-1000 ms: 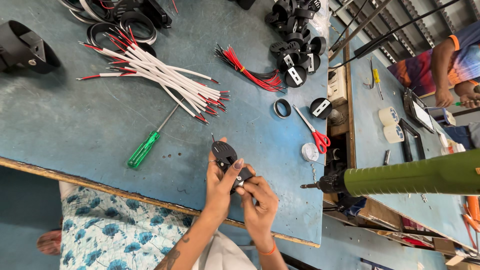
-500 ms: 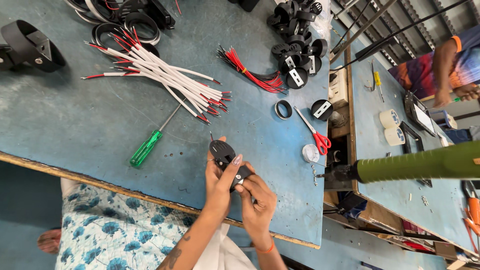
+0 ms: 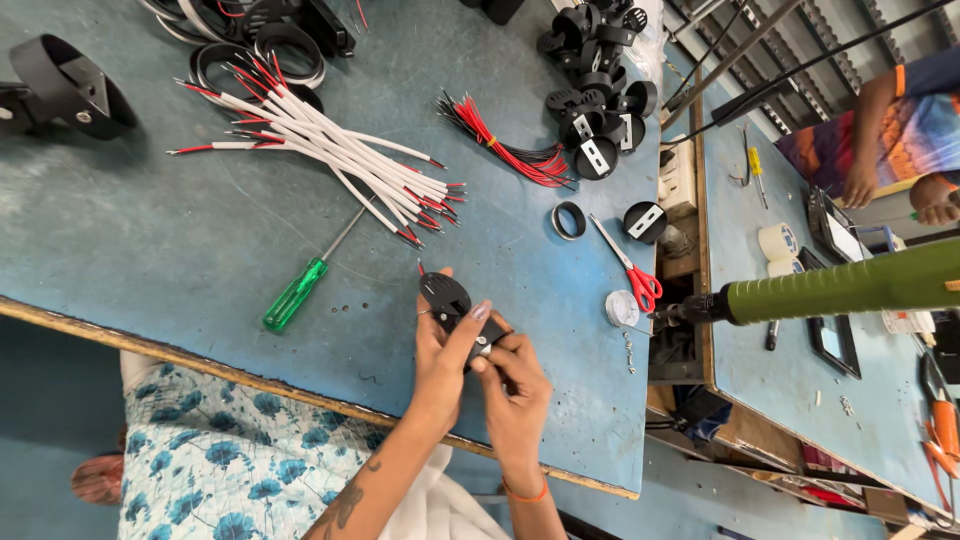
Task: The person inserts wires into a black plastic housing, places a metal bracket over the wires, and uses a green cordless drill to fasten screws into the housing. The person repeats this process for multiple units on a blue workbench.
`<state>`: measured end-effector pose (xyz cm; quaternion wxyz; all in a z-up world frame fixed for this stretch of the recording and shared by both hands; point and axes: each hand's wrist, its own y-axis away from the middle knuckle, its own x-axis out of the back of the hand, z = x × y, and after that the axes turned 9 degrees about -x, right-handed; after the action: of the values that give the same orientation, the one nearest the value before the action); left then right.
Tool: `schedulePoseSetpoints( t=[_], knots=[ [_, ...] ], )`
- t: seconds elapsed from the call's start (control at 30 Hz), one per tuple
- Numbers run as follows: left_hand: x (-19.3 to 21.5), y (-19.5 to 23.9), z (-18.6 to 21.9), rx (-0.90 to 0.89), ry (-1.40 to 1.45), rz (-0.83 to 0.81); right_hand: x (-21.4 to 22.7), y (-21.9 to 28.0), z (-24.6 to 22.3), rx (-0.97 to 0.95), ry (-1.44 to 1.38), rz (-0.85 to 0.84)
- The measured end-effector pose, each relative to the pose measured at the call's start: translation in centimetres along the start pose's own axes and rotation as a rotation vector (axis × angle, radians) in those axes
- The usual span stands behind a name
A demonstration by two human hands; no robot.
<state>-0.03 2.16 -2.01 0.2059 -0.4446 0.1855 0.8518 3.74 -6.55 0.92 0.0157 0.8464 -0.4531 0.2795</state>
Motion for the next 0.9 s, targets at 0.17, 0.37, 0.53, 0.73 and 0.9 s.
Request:
schedulePoseSetpoints(
  t=[0.17, 0.37, 0.53, 0.73, 0.9],
  knots=[
    [-0.1, 0.3, 0.4, -0.051, 0.072, -0.039, 0.2, 0.6, 0.6, 0.101, 0.015, -0.024],
    [-0.3, 0.6, 0.6, 0.026, 0.129, -0.069, 1.2, 0.6, 1.1, 0.174, 0.088, -0.007],
    [-0.2, 0.2, 1.0, 0.119, 0.211, -0.015, 2.2, -1.1, 0.2, 0.202, 0.072, -0.126],
    [1.4, 0.0, 2.1, 0.224, 0.458, -0.108, 5.6, 0.1, 0.8, 0.147, -0.328, 0.155],
    [2.0, 0.0, 2.5, 0.294, 0.578, -0.159, 7.0, -0.7, 1.6, -0.128, -0.642, 0.078]
  ],
)
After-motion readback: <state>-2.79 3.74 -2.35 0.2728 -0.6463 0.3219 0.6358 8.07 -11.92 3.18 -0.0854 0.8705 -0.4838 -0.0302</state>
